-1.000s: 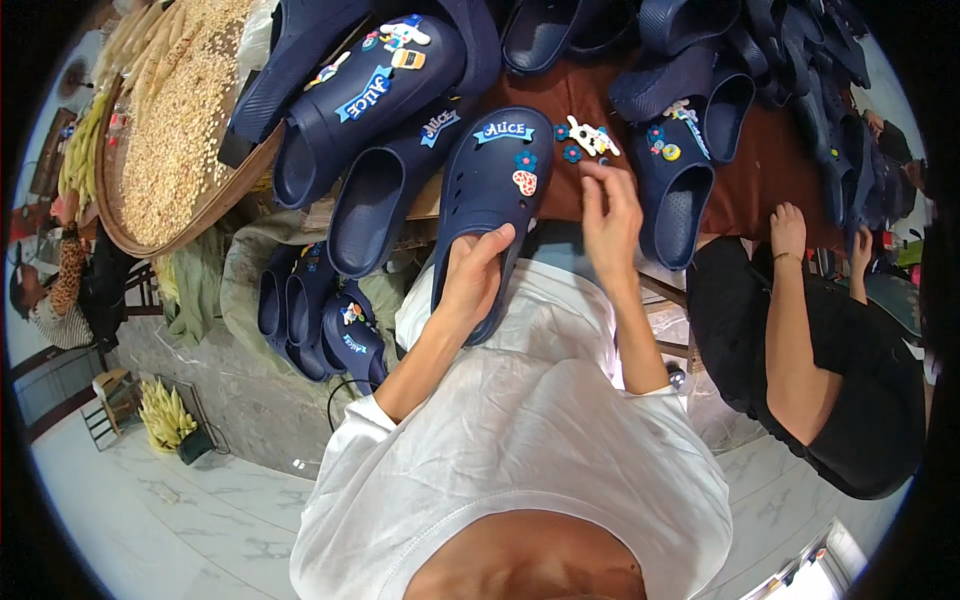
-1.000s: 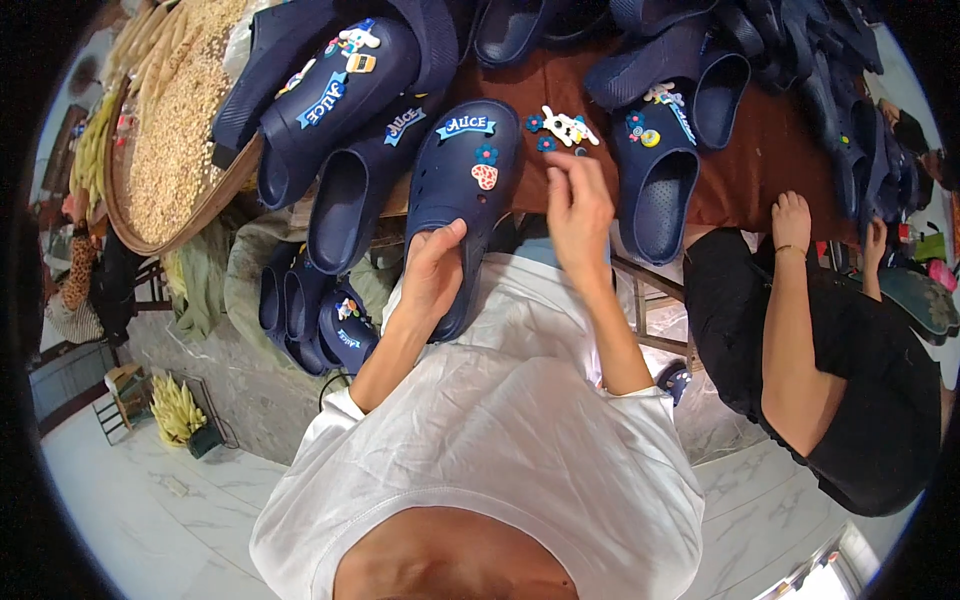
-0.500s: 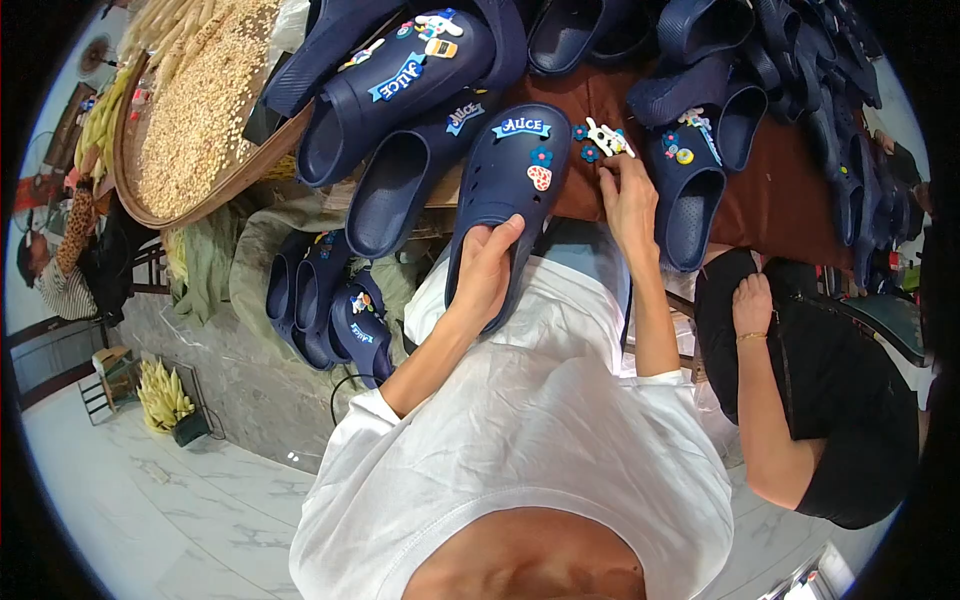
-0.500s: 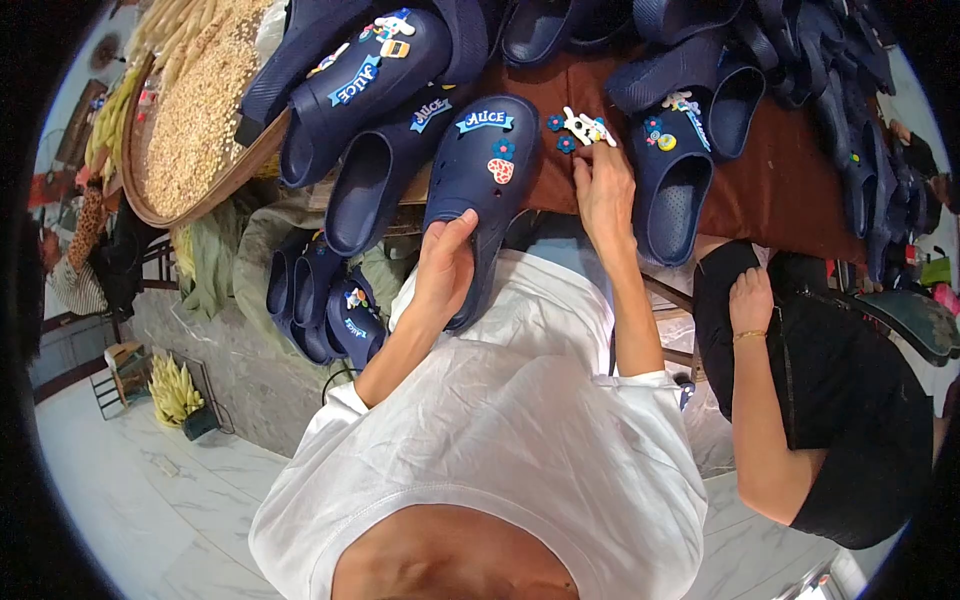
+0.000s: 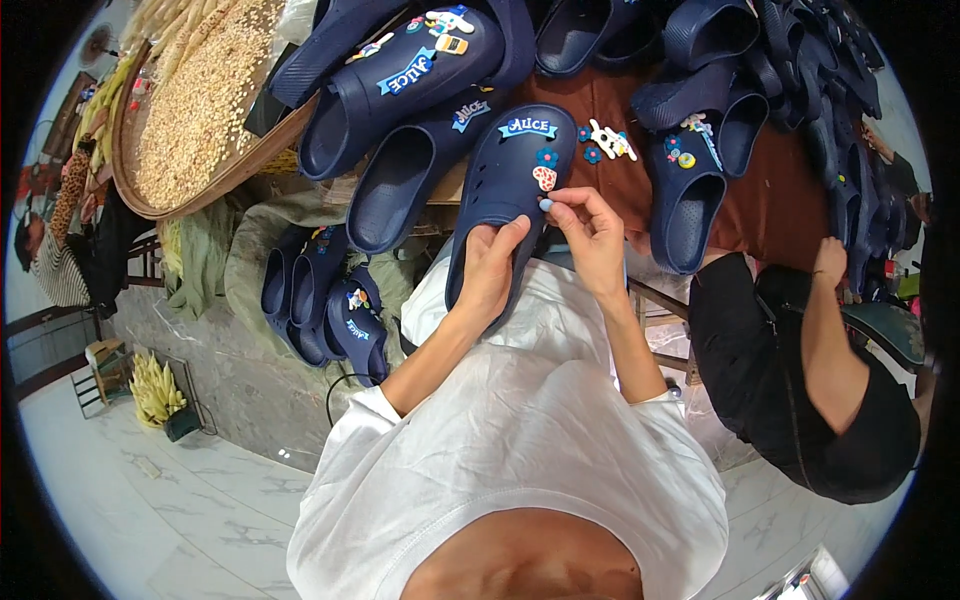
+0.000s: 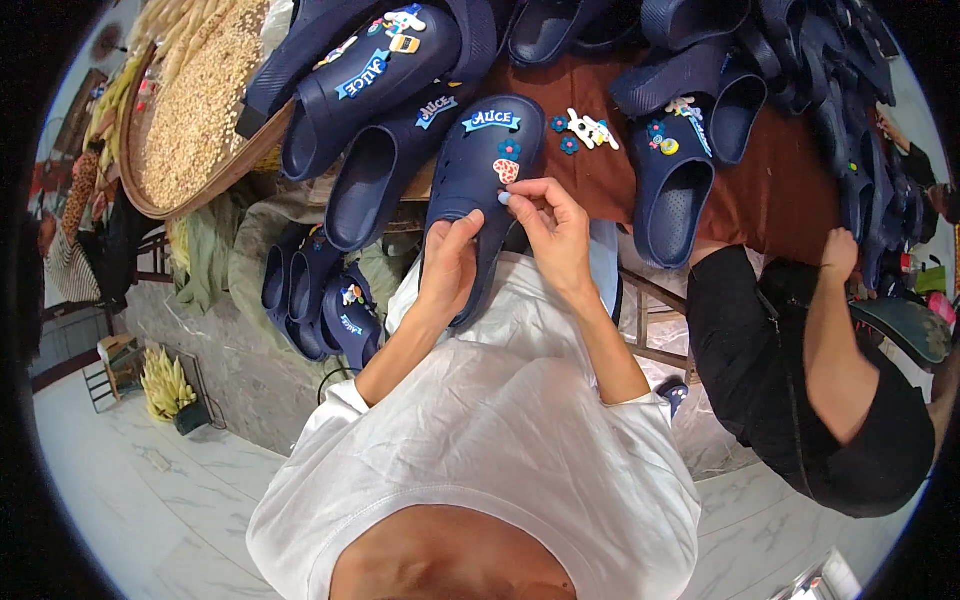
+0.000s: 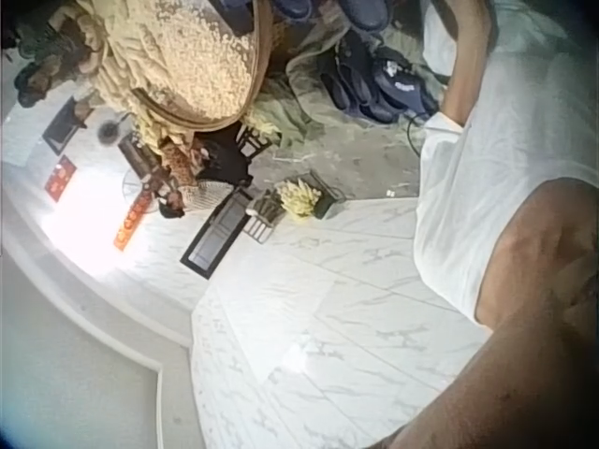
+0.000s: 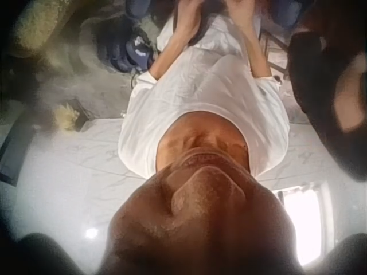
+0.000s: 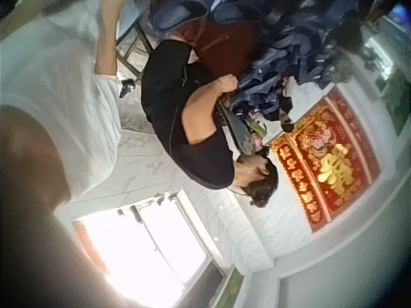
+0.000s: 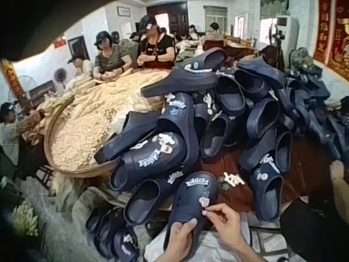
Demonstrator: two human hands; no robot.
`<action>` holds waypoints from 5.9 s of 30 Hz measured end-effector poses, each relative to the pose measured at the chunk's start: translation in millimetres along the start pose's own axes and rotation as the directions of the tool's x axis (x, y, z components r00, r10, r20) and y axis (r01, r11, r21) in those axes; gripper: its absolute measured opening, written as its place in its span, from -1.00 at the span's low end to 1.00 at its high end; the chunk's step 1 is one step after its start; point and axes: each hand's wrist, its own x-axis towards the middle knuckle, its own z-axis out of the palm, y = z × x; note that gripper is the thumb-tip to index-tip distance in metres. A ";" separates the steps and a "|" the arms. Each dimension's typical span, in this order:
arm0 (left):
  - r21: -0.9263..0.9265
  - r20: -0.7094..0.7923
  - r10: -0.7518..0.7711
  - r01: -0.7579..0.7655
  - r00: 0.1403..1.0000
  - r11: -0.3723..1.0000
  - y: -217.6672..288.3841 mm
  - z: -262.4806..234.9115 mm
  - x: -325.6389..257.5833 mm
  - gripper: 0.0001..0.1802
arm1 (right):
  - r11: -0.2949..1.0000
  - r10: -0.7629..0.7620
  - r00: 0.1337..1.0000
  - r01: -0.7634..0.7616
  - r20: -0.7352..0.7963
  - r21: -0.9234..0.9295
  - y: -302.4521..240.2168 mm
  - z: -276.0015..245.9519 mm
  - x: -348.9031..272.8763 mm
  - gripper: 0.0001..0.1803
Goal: Manually pushing decorative charms into the holes of rubber clog shoes to decorate them.
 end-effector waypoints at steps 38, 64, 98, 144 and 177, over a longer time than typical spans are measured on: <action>0.197 -0.192 0.138 -0.100 0.972 0.975 -21.4 -0.2 8.4 -0.53 | 0.961 0.123 0.988 -0.094 0.095 -0.261 13.3 -10.6 20.9 -0.86; 0.302 -0.007 -0.088 0.086 0.996 0.949 -23.7 -10.0 29.8 -0.28 | 0.619 -0.337 0.942 0.218 -0.004 -0.754 11.8 -41.5 42.1 -0.74; -0.313 -0.202 -0.158 0.089 0.966 0.946 6.9 0.0 5.1 -0.51 | 0.201 -0.329 0.932 0.223 0.149 -0.954 16.0 -70.1 105.4 -0.70; -0.038 -0.370 -0.037 0.025 0.928 0.999 -8.4 22.3 18.7 -0.62 | 0.681 -0.209 0.845 0.487 0.493 -0.547 -47.3 1.9 56.8 -0.84; -0.594 -0.070 -0.345 0.239 0.936 0.768 27.1 16.3 41.5 -0.48 | 0.977 -0.143 0.987 0.129 -0.073 -0.170 4.8 -32.0 25.2 -0.36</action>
